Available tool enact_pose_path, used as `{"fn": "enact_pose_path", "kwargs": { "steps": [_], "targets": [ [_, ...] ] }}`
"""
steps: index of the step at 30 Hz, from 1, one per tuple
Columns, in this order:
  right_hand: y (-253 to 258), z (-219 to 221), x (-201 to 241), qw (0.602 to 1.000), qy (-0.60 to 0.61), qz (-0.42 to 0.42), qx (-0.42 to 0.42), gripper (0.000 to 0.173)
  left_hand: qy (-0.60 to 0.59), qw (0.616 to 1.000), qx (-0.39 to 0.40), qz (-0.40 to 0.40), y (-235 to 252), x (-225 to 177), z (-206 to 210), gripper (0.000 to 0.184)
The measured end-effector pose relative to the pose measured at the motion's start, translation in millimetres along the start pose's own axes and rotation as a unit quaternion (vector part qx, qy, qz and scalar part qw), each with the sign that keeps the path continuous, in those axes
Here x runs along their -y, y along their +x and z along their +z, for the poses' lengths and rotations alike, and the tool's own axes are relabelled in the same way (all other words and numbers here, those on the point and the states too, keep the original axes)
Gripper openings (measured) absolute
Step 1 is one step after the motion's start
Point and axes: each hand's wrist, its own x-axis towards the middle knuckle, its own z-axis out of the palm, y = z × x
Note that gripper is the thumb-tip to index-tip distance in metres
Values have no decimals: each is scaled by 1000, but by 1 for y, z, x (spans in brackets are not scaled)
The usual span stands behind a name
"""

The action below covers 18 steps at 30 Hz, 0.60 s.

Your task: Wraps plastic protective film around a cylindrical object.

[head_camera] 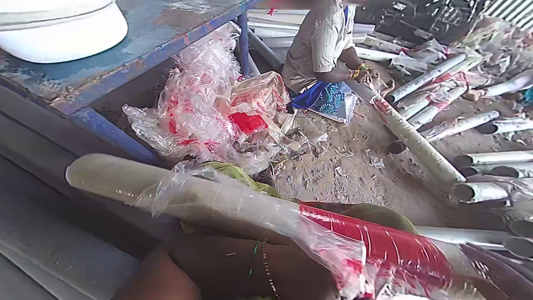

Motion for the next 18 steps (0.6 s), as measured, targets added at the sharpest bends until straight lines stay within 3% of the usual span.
{"fn": "enact_pose_path", "kwargs": {
  "steps": [3,6,8,11,12,14,16,17,18],
  "targets": [
    [28,2,45,998,0,-63,-28,62,-62,997,-40,22,-8,13,4,32],
    [46,15,57,988,-26,-125,-89,73,-45,998,-7,36,-17,20,-5,35],
    [53,21,59,985,-18,-142,-92,70,-25,995,88,35,-25,19,-20,45],
    [58,26,55,986,-4,-147,-84,65,-68,960,271,35,-28,10,-59,57],
    [60,27,54,986,-4,-145,-80,65,-87,951,295,38,-32,9,-75,60],
    [63,29,51,988,2,-139,-69,62,-138,961,236,41,-46,9,-103,55],
    [66,29,49,987,12,-148,-66,59,-180,979,88,39,-59,15,-122,39],
    [68,29,49,986,14,-153,-68,60,-132,991,-3,33,-62,18,-126,35],
    [68,27,51,985,17,-157,-66,59,-18,997,-75,5,-63,22,-127,47]
  ]
}}
